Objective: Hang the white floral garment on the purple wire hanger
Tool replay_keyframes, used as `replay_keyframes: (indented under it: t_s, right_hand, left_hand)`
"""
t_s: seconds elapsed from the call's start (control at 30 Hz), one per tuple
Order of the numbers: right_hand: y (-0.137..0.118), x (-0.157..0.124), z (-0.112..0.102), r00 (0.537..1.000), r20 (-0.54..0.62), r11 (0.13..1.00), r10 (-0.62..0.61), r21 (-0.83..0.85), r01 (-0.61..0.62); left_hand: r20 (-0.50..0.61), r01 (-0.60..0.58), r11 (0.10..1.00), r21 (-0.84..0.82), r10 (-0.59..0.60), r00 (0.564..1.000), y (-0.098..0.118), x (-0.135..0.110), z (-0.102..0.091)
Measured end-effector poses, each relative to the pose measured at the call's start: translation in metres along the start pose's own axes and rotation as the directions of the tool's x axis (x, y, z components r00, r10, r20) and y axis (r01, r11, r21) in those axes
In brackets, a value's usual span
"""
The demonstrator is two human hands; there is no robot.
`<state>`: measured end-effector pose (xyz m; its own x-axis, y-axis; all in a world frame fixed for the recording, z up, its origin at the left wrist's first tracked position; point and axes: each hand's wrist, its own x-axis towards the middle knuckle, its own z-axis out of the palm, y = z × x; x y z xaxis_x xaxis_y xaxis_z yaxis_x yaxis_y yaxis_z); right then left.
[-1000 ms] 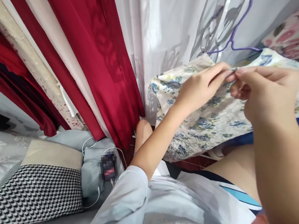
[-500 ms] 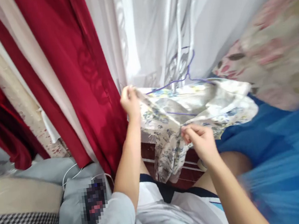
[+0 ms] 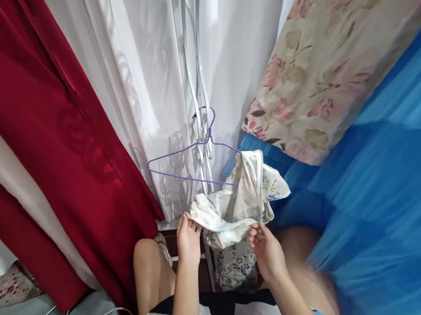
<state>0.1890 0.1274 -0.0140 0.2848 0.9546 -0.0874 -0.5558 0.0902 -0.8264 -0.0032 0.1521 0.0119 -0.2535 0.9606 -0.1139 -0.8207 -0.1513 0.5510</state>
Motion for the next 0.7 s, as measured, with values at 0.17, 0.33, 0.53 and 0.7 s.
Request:
replay_keyframes:
  t_s: [0.17, 0.33, 0.53, 0.7]
  right_hand:
    - [-0.028, -0.030, 0.021, 0.853, 0.454, 0.788, -0.257, -0.413, 0.457]
    - [-0.053, -0.054, 0.031, 0.773, 0.625, 0.831, 0.115, -0.487, 0.270]
    - [-0.107, -0.056, -0.003, 0.772, 0.587, 0.748, 0.245, -0.621, 0.235]
    - [-0.174, -0.044, -0.018, 0.705, 0.642, 0.600, 0.301, -0.702, 0.383]
  left_hand:
    - [0.520, -0.392, 0.838, 0.381, 0.156, 0.840, 0.013, -0.046, 0.052]
    - [0.779, -0.692, 0.442, 0.572, -0.027, 0.627, 0.028, -0.063, 0.075]
    - [0.860, -0.751, 0.448, 0.485, -0.400, 0.316, 0.014, -0.057, 0.062]
    - [0.756, -0.832, 0.283, 0.478, -0.614, 0.226, -0.017, -0.068, 0.046]
